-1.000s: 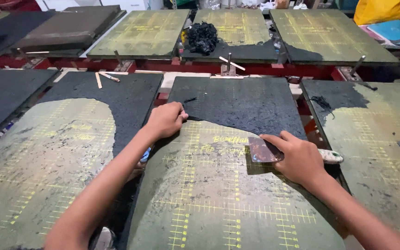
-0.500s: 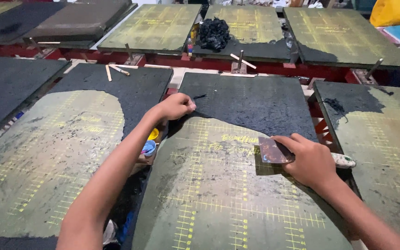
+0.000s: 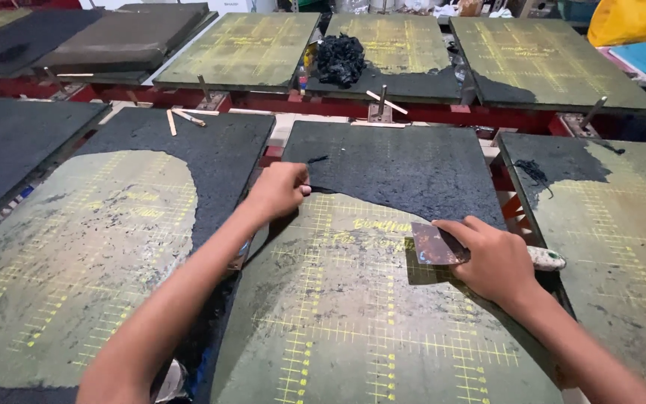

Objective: The person uses a metal scraper to remove a dark, granular material from a green cutting mat. They repeatedly scrape the surface and gather the debris into a pile, occasionally using their hand to assist in collecting the material.

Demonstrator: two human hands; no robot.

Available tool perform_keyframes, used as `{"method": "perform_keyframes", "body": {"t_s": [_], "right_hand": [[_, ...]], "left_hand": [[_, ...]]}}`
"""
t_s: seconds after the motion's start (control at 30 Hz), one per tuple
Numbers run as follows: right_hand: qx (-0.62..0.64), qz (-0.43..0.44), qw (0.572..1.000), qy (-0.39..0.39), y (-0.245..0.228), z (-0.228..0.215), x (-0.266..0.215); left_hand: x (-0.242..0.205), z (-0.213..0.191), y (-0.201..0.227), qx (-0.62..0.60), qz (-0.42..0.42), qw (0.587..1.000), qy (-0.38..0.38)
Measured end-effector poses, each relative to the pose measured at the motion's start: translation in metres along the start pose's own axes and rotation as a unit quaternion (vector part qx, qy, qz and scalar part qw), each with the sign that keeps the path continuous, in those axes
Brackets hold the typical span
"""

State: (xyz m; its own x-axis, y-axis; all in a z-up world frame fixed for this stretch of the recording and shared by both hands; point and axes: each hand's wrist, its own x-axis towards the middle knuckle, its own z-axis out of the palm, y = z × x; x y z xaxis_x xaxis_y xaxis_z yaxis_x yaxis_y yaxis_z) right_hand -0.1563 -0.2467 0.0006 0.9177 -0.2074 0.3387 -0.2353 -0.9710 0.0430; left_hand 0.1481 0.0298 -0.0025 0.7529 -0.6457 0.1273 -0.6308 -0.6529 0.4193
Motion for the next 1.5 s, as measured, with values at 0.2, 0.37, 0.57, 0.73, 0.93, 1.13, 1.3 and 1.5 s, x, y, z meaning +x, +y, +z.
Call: {"method": "perform_keyframes", "body": {"t_s": [0.2,0.37,0.57,0.73,0.93,1.13,1.3,1.5], "right_hand": [[-0.009,-0.006,1.000,0.006,-0.004,-0.003,0.002],[-0.021,0.008,1.000,0.002,-0.002,0.000,-0.002],[-0.003,0.000,1.000,-0.005,-0.006,-0.011,0.002],[-0.018,0.014,1.000,-0.015,-0.008,-0.012,0.001],[0.019,-0.056,0.998,0.036,0.004,0.005,0.006],[0.013,-0.050,0.998,0.020,0.003,0.003,0.004],[0.019,-0.049,0.998,0.035,0.005,0.003,0.004],[0.028,-0.072,0.996,0.051,0.005,0.003,0.003]], "left_hand": [[-0.019,0.025,-0.002,0.132,0.080,0.975,0.157],[-0.004,0.026,-0.017,0.129,0.082,0.981,0.118],[-0.018,-0.030,-0.007,-0.114,0.123,0.985,0.048],[-0.009,-0.061,-0.035,-0.315,-0.063,0.946,-0.036],[-0.044,-0.089,0.011,-0.076,-0.066,0.988,-0.120],[-0.032,-0.050,-0.001,-0.041,-0.077,0.994,-0.069],[-0.019,-0.019,-0.008,0.078,-0.096,0.991,-0.056],[-0.029,-0.017,-0.011,0.122,0.007,0.992,-0.005]]}}
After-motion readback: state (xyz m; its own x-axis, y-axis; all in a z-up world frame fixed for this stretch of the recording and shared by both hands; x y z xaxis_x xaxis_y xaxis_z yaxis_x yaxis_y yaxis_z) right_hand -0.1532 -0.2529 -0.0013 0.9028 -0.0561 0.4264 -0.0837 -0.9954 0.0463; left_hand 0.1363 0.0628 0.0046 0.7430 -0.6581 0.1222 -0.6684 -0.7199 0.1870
